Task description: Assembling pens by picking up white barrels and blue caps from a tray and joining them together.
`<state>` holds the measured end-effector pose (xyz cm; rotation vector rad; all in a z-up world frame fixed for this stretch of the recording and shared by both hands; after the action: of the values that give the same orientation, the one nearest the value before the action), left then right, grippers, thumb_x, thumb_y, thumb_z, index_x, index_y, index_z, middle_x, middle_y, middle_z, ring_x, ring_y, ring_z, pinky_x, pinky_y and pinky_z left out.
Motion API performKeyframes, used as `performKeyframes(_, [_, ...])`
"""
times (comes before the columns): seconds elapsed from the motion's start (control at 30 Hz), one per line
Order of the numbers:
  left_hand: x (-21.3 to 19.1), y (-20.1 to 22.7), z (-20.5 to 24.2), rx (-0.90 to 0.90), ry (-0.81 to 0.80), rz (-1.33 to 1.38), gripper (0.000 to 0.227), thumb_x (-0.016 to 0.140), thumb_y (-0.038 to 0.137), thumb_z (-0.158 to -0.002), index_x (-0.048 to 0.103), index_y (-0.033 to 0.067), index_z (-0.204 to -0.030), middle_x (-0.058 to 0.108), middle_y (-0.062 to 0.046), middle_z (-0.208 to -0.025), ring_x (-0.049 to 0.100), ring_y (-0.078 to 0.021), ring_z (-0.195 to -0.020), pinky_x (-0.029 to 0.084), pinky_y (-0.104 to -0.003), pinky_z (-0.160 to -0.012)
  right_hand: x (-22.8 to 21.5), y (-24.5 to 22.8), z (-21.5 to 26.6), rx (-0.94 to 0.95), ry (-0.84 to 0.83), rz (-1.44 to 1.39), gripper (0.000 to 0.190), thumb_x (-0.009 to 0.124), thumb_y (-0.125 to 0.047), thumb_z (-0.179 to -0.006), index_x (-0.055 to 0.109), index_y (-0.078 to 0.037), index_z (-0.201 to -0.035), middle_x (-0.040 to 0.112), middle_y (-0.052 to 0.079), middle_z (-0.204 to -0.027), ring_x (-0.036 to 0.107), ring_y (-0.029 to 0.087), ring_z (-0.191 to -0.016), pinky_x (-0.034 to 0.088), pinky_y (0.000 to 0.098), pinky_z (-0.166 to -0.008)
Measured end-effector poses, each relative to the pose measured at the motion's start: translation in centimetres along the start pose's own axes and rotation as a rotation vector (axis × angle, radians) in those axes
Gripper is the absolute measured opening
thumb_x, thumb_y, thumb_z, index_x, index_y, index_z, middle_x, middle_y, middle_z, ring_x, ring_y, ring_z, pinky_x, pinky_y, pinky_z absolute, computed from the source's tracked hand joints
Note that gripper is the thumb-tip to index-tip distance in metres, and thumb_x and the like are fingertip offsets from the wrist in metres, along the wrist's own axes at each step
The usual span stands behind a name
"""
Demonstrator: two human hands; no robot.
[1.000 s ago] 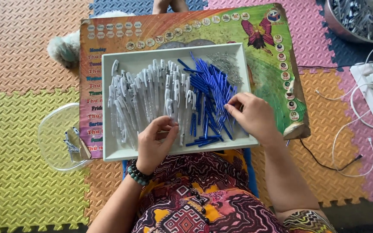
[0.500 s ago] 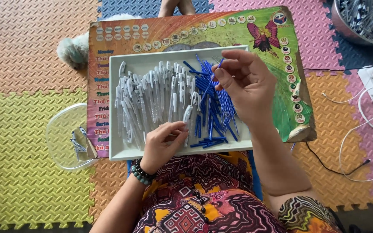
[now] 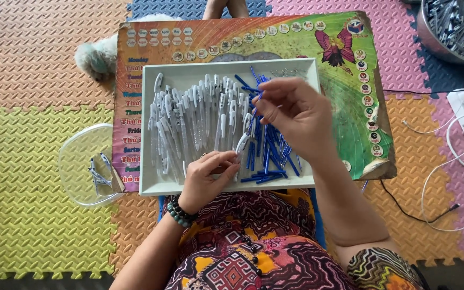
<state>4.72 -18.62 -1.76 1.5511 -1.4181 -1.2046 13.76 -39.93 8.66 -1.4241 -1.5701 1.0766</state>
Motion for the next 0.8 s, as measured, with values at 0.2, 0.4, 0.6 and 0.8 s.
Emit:
performKeyframes(0.2, [-0.2,-0.2,0.0,-0.016,0.006,0.002,0.029,0.087,0.005,-0.098,0.082,-0.0012,-0.126,0.08,-0.016,-0.099,0.084,-0.0259,-0.083,0.072,-0.037,-0.075,1.3,-0.3,1.8,-0.018,-0.465,0.315,0.022,0.08,-0.004,-0.102,0.084,0.0,-0.123,0.084,0.027,-0.116,0.079,0.046,-0.114,0.064,0.0521,-0.093])
performKeyframes(0.4, [-0.2,-0.2,0.1,-0.018,0.047,-0.023,0.029,0.088,0.003,-0.097,0.082,-0.0017,-0.126,0.081,-0.015,-0.098,0.083,-0.0241,-0.082,0.072,-0.035,-0.072,-7.2,5.3,5.0,0.02,-0.284,0.798,0.009,0.087,-0.019,-0.102,0.087,-0.016,-0.111,0.087,0.006,-0.105,0.08,0.029,-0.104,0.062,0.043,-0.094])
performKeyframes(0.6, [-0.1,-0.1,0.0,-0.036,0.06,-0.02,0.03,0.088,0.004,-0.098,0.081,-0.0025,-0.126,0.081,-0.016,-0.098,0.082,-0.0231,-0.083,0.072,-0.035,-0.072,-8.4,6.0,10.3,0.367,-0.458,1.181,0.022,0.076,-0.04,-0.109,0.084,-0.022,-0.118,0.082,0.001,-0.094,0.076,0.018,-0.09,0.064,0.0316,-0.078])
performKeyframes(0.8, [-0.1,-0.2,0.0,-0.044,0.053,-0.016,0.029,0.088,0.003,-0.097,0.081,-0.0022,-0.125,0.081,-0.015,-0.098,0.083,-0.0235,-0.081,0.073,-0.035,-0.071,-9.9,9.9,12.0,0.355,-0.381,1.103,0.018,0.078,-0.043,-0.106,0.084,-0.028,-0.112,0.077,-0.004,-0.094,0.076,0.019,-0.096,0.065,0.0375,-0.084])
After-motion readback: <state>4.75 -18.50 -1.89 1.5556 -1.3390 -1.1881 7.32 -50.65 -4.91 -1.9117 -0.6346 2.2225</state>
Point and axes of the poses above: each hand's wrist, its own z-axis away from the middle knuckle, its own x-axis out of the palm, y = z × x, the point moved 5 cm from there along -z, towards the middle knuckle
